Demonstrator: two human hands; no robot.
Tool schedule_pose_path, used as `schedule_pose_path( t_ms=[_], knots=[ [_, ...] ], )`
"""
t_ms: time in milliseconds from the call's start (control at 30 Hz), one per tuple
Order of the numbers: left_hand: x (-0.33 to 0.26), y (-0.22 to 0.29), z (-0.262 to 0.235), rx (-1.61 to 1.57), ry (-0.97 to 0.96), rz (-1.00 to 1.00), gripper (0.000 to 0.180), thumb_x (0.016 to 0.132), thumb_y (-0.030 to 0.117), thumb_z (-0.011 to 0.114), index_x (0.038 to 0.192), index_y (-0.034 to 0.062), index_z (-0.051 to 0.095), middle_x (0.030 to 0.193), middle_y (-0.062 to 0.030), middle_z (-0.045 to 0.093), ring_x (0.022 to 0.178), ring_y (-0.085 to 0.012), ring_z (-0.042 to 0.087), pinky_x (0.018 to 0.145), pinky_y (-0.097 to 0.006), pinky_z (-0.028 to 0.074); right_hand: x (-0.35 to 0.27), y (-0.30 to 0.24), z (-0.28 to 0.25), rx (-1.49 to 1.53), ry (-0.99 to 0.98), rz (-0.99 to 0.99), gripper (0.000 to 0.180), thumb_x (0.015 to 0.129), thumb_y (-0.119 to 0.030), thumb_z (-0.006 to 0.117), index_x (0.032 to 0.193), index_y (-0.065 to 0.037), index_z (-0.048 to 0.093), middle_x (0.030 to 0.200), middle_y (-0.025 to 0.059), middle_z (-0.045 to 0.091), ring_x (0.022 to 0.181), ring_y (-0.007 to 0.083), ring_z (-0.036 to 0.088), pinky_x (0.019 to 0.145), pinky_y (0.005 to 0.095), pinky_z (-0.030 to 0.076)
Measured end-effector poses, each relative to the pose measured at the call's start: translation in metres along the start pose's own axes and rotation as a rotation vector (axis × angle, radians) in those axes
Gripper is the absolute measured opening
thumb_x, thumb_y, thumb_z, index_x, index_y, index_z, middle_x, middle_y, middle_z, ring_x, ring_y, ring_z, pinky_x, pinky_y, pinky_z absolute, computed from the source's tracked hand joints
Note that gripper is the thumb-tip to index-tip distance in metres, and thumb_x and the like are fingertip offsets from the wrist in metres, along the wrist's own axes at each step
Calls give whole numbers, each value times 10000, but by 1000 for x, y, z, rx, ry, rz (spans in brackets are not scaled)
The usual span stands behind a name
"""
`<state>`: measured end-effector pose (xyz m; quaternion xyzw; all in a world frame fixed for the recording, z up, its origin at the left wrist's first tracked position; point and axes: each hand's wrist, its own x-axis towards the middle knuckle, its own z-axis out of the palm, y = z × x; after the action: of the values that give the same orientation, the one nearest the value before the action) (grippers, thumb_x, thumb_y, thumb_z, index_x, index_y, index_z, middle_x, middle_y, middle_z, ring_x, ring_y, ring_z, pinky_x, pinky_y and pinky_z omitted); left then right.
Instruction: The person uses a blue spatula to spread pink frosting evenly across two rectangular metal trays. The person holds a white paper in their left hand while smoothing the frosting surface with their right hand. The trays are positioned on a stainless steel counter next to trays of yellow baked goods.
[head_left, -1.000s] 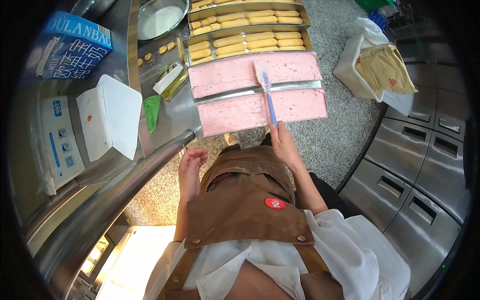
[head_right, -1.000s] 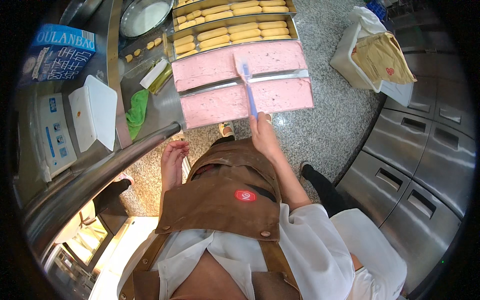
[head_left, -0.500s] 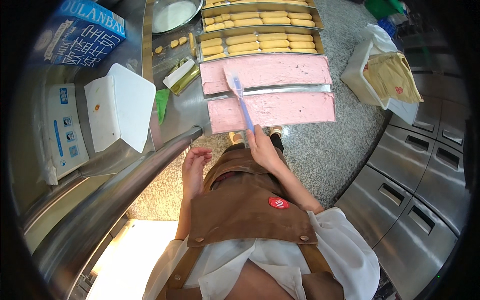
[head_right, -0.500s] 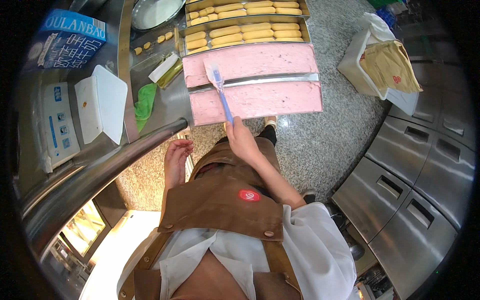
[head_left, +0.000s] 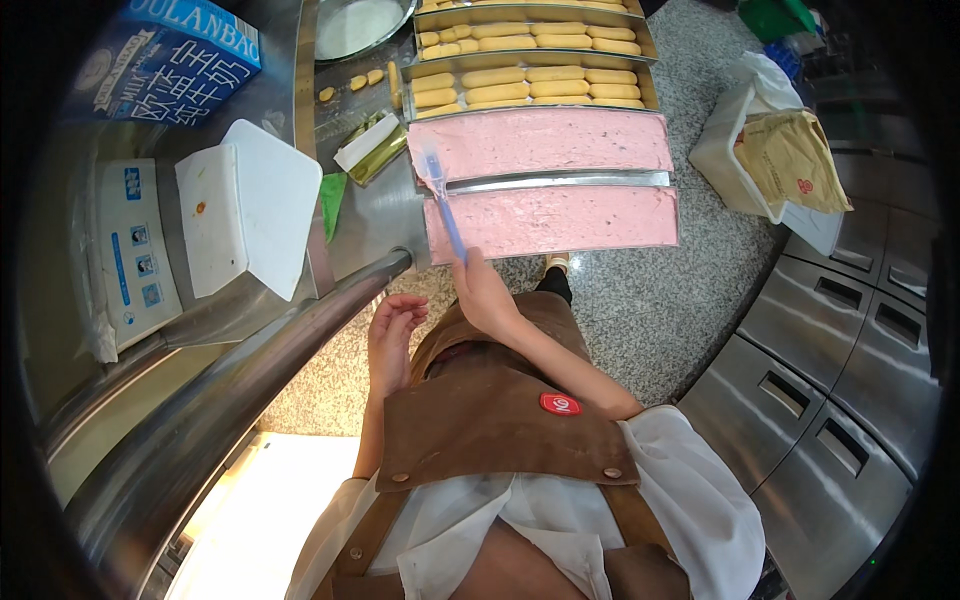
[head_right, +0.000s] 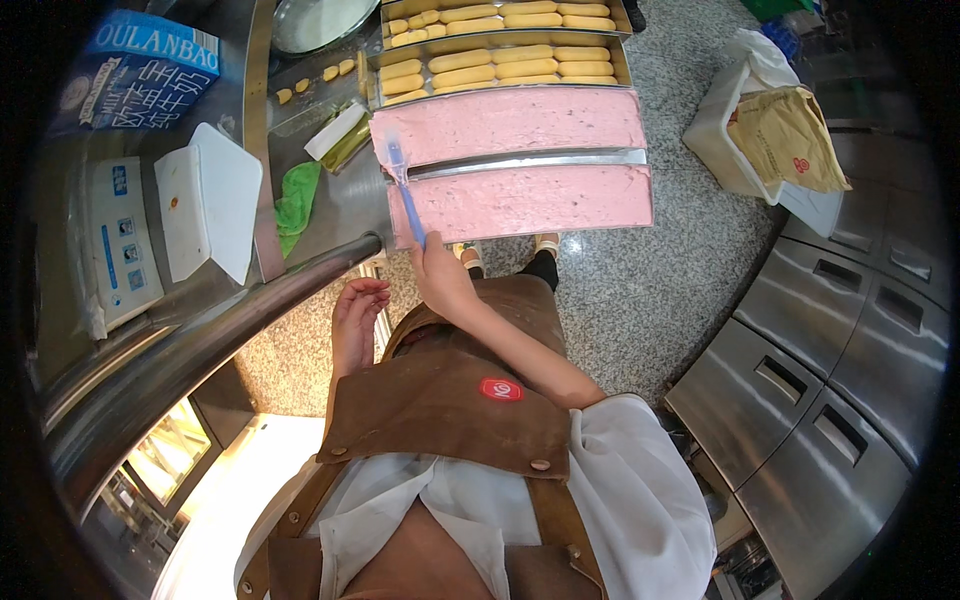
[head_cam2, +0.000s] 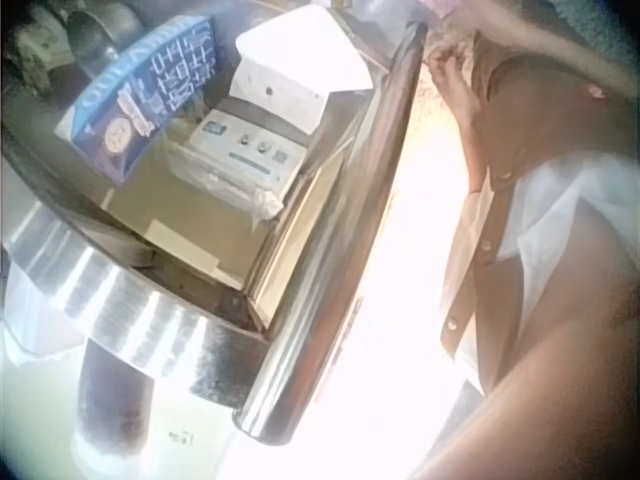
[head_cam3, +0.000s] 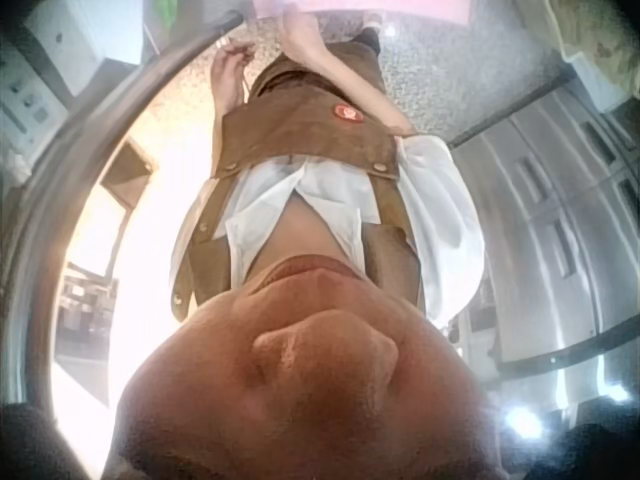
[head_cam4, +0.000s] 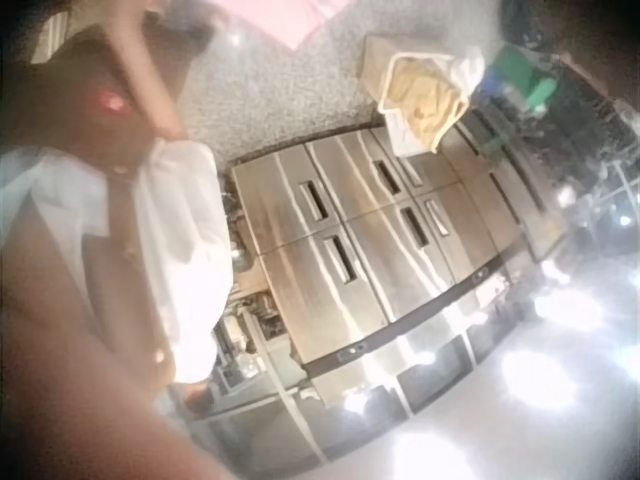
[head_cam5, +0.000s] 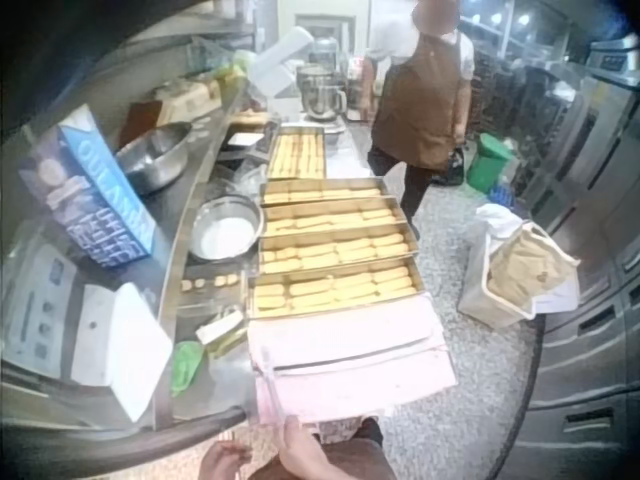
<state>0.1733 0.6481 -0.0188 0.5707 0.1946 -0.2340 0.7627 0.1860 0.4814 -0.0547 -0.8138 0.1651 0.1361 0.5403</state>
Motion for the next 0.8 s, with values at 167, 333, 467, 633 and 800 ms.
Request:
schedule_pose_path(
  t_ms=[167,333,467,633,800],
  knots=[
    [0,0,1,-9,0,2,173,883,16,463,1028,5,557,1029,-97,609,911,-141,561,858,-278,445,-7,-8,8,-129,1,-39,274,971,-241,424,954,32,401,684,310,576,691,483,582,613,567,424],
    [0,1,3,-5,-3,-6,169,886,17,460,1025,7,554,1025,-97,608,923,-145,562,867,-279,443,-11,-3,10,16,-92,-82,266,964,-232,436,972,33,415,706,298,580,713,479,581,624,553,423],
    [-1,2,8,-6,-1,-8,173,889,17,455,1035,11,548,1030,-95,603,941,-151,560,883,-291,441,-21,-4,-12,74,-242,-133,254,965,-225,431,994,27,432,727,300,572,727,486,573,629,536,423],
    [0,-2,13,-4,-1,11,192,890,8,440,1048,14,548,1029,-80,598,948,-148,558,890,-293,443,-15,8,-78,8,-79,-101,279,982,-264,418,1010,13,443,706,268,570,702,444,587,614,483,437],
    [2,-13,23,-58,14,8,191,884,-6,433,1033,11,552,1025,-85,602,929,-144,564,871,-281,454,16,-5,-149,-56,-163,-64,316,979,-293,446,945,18,494,645,161,520,606,238,513,574,372,419]
  ],
)
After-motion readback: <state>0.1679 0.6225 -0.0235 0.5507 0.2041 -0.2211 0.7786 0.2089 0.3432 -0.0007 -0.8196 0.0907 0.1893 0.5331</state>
